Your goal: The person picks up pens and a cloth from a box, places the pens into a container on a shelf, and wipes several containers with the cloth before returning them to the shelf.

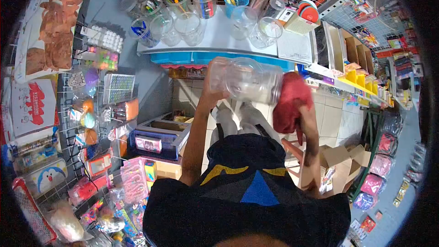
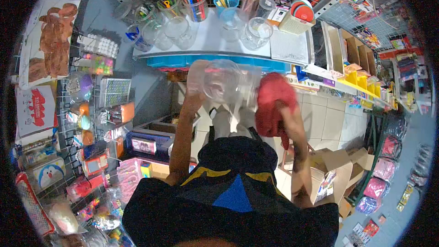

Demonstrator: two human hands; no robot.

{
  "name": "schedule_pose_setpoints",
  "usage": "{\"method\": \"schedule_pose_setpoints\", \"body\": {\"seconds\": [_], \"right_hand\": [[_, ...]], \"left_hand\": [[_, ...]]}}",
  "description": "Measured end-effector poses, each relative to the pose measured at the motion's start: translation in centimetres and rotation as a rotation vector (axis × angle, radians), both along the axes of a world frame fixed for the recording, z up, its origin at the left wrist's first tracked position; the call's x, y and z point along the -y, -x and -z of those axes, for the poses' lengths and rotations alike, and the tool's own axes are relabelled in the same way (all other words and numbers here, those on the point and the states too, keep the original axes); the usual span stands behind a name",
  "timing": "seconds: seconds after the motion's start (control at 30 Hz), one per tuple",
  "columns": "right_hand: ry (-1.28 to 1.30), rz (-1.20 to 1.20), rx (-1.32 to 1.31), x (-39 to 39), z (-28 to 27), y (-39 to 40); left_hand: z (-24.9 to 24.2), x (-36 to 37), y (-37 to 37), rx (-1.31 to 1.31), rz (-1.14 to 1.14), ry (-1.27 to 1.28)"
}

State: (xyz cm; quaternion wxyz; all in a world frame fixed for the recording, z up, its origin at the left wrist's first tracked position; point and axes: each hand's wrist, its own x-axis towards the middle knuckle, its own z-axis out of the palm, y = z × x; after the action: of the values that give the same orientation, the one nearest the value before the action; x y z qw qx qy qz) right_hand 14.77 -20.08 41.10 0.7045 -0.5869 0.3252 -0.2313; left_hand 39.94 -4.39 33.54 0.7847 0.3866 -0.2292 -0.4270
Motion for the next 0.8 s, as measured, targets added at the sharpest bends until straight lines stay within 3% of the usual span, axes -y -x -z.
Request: {"method": "schedule_pose_setpoints", "body": {"seconds": [0.1,0.13,0.17,0.23,0.27,0.37,0.4,0.5,0.57,0.73,0.77,0.8], "right_hand": [[0.762,-0.613,-0.257,2.1,-2.3,-2.4],[0.791,-0.547,-0.333,1.8,-2.3,-2.9],[0.781,-0.503,-0.230,1.8,-1.5,-2.8],[0.759,-0.414,-0.016,1.8,-0.4,-3.2],[0.718,-0.465,-0.126,1.6,-0.7,-2.8],[1.063,-0.486,0.132,2.0,2.8,-3.9],[1.051,-0.505,0.091,2.4,3.2,-3.0],[0.979,-0.536,-0.029,3.9,2.9,-0.5],[0.883,-0.527,-0.092,5.2,1.2,0.4],[1.163,-0.374,0.069,7.6,1.1,2.6],[1.187,-0.311,0.118,7.8,0.9,2.8],[1.064,-0.419,0.121,8.4,-0.1,3.1]], "left_hand": [[-1.9,1.9,0.6,0.187,0.109,0.069],[-2.7,1.9,0.7,0.253,0.126,0.014],[-3.2,1.8,0.9,0.321,0.140,-0.047],[-2.4,2.2,1.8,0.215,0.152,-0.049],[-2.2,2.5,2.4,0.162,0.161,-0.047],[-6.9,3.7,6.5,0.486,0.155,-0.236],[-6.9,4.5,7.4,0.647,0.152,-0.307],[-6.9,7.5,9.9,0.450,0.194,-0.312],[-7.7,9.5,11.1,0.644,0.156,-0.326],[-10.8,11.9,13.4,0.807,0.064,-0.278],[-12.0,12.3,14.0,0.810,0.054,-0.268],[-12.9,12.5,14.4,0.814,0.045,-0.258]]}}
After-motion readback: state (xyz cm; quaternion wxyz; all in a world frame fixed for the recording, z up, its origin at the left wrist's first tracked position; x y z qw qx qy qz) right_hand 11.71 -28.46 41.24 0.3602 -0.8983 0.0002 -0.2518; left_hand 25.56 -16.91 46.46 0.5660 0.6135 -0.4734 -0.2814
